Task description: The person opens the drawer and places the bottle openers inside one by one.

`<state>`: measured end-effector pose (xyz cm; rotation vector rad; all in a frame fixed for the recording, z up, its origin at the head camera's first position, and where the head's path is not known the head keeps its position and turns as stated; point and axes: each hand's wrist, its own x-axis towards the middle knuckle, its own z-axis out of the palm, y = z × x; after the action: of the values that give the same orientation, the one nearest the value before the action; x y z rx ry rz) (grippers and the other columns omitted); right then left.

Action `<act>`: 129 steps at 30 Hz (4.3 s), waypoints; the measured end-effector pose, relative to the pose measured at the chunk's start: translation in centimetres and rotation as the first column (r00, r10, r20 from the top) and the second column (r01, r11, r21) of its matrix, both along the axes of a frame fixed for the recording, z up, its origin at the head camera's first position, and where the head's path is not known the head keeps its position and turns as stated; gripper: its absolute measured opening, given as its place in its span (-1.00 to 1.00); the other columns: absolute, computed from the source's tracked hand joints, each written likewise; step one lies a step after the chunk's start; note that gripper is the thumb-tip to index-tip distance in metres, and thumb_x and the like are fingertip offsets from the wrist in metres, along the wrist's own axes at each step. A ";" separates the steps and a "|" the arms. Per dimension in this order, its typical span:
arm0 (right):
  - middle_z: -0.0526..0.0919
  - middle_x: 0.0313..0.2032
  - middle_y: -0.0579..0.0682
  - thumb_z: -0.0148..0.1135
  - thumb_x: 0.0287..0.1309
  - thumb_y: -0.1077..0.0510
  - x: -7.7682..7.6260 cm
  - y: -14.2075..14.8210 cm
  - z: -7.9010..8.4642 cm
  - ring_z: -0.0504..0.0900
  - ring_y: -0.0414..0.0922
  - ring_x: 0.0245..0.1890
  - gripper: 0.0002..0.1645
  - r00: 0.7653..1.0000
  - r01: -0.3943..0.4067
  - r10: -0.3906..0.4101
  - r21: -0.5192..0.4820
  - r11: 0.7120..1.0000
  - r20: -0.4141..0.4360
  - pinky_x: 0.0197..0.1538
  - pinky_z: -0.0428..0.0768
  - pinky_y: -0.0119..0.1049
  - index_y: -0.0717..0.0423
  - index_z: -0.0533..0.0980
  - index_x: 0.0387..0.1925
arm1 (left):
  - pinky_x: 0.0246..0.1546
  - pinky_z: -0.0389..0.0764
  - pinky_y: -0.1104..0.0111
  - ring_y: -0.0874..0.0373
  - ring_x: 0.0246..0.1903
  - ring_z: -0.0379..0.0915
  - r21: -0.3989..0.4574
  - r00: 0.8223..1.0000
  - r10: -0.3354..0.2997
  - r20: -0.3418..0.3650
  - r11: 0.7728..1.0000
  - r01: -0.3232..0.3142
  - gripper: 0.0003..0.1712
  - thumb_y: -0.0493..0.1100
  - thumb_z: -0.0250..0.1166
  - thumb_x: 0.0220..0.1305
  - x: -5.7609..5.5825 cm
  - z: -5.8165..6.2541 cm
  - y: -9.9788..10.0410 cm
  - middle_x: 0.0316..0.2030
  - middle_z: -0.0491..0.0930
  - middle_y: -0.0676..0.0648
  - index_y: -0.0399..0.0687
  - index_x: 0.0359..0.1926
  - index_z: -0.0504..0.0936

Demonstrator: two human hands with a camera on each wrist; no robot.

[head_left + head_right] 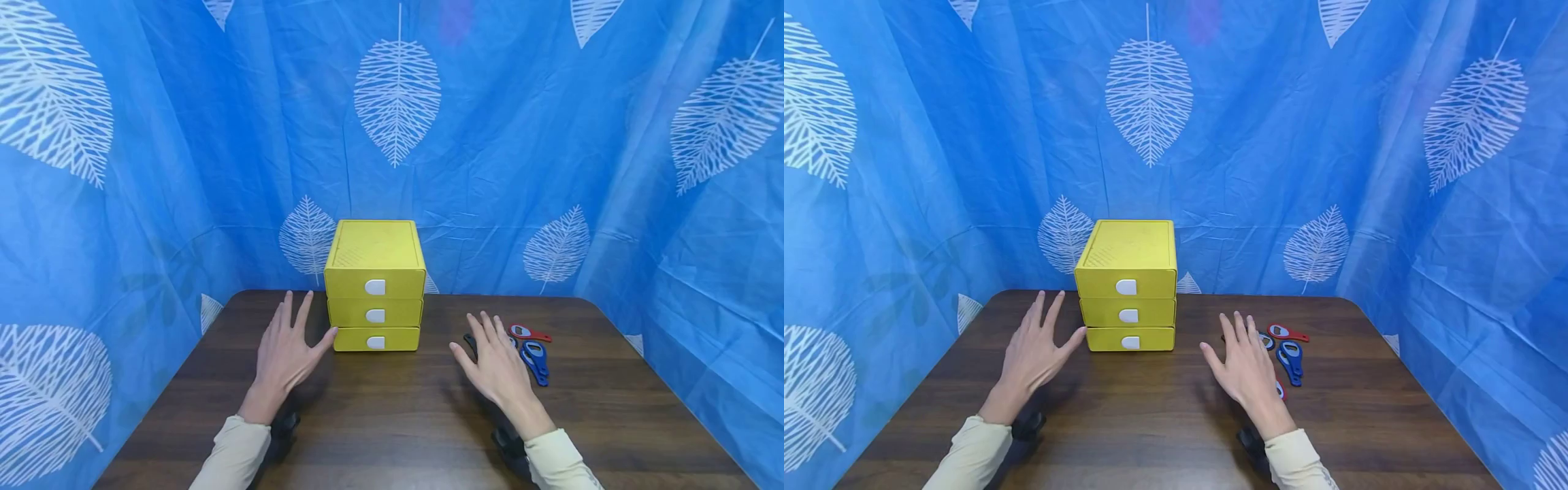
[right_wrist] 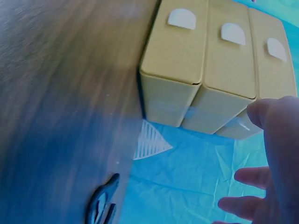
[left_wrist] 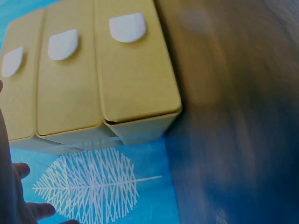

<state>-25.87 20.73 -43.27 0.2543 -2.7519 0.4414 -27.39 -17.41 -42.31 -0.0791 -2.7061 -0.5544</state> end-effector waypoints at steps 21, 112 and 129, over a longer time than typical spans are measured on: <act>0.65 0.18 0.14 0.44 0.25 -0.05 -0.7 -3.3 2.1 0.64 0.13 0.19 -0.36 0.939 -0.204 0.119 -0.240 0.949 -0.324 0.17 0.63 0.14 0.14 0.53 0.28 | 0.27 0.34 -0.40 -0.36 0.49 0.14 0.235 0.988 -0.137 -0.072 0.960 0.151 -0.01 0.43 0.08 0.41 -1.1 2.9 1.6 0.64 -0.12 -0.19 0.23 0.66 -0.06; 0.82 -0.27 0.07 0.39 0.31 0.17 -6.7 -14.0 6.2 0.80 -0.07 -0.30 -0.86 0.877 -0.359 0.183 -0.350 0.865 -0.445 -0.16 0.75 -0.21 0.19 0.71 -0.21 | 0.48 0.00 -0.32 -0.27 0.60 -0.18 0.619 0.909 -0.403 0.108 0.743 0.256 -0.24 0.40 -0.25 0.54 -9.0 6.9 1.1 0.66 -0.19 -0.09 0.44 0.65 -0.09; 0.81 -0.29 0.07 0.37 0.32 0.17 -5.8 -13.4 6.1 0.79 -0.08 -0.32 -0.86 0.877 -0.382 0.223 -0.336 0.861 -0.426 -0.22 0.75 -0.28 0.20 0.70 -0.23 | 0.34 0.13 -0.48 -0.35 0.59 -0.20 0.677 0.875 -0.470 0.114 0.682 0.279 -0.25 0.38 -0.22 0.56 -9.1 6.5 0.9 0.67 -0.30 -0.06 0.47 0.65 -0.13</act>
<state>-31.72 7.30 -37.12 0.6071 -2.1801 0.9381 -36.49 -16.55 -35.86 -0.4148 -2.5849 -1.7222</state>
